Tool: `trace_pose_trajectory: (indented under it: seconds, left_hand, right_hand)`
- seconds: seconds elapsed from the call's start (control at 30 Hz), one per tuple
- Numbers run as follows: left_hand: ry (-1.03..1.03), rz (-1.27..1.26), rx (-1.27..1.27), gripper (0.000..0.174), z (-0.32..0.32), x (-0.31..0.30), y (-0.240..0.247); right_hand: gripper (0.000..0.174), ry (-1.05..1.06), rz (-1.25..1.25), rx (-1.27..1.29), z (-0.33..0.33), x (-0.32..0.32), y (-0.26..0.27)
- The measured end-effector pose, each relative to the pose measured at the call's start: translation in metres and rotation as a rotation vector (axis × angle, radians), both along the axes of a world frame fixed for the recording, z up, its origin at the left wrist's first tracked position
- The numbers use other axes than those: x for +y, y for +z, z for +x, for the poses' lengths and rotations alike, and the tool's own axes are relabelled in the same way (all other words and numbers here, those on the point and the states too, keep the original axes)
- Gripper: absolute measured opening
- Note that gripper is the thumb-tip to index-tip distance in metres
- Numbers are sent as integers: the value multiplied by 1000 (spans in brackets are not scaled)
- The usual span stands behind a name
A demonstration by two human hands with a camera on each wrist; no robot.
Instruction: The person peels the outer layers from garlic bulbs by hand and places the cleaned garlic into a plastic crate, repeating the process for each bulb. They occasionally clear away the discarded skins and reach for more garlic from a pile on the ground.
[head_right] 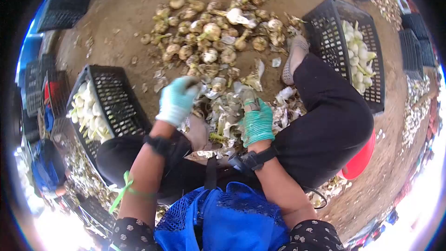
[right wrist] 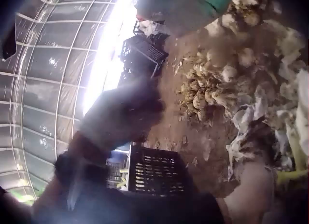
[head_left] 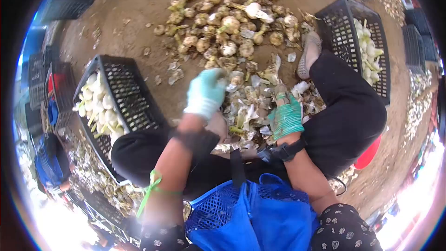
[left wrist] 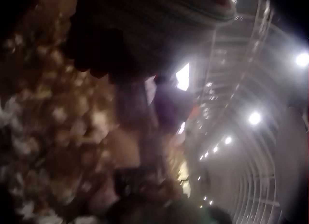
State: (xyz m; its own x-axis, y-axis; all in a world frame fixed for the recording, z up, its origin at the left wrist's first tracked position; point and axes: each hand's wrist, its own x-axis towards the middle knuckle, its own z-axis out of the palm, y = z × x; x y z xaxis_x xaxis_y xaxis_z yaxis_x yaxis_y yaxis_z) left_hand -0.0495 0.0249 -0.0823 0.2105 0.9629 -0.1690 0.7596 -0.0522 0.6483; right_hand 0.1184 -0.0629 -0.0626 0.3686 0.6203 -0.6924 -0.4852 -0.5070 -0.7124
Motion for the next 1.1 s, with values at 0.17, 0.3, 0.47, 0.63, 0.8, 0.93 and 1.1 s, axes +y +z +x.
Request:
trace_pose_trajectory:
  seconds: [0.17, 0.3, 0.47, 0.63, 0.8, 0.93, 1.1]
  left_hand:
    - [-242, -260, 354, 32, 59, 13, -119]
    - [-378, -271, 581, 39, 69, 1, -139]
    - [-194, -468, -200, 53, 47, 4, -70]
    - [90, -651, -953, 64, 44, -9, 43]
    - [-57, -589, -989, 69, 27, -45, 61]
    - [-35, -386, -617, 66, 14, -66, 65]
    - [61, -381, -741, 59, 7, -82, 77]
  right_hand:
    - [23, -105, 46, 51, 13, 4, -20]
    - [24, -12, -9, -12, 17, 4, -26]
    - [24, -214, -28, -14, 5, 23, -1]
    - [24, -115, -43, 161, 3, 12, 4]
    - [24, 250, 42, -224, -5, 1, 14]
    - [22, 428, 190, -488, -19, -10, -1]
    - [16, 645, 261, -815, -27, -7, 19]
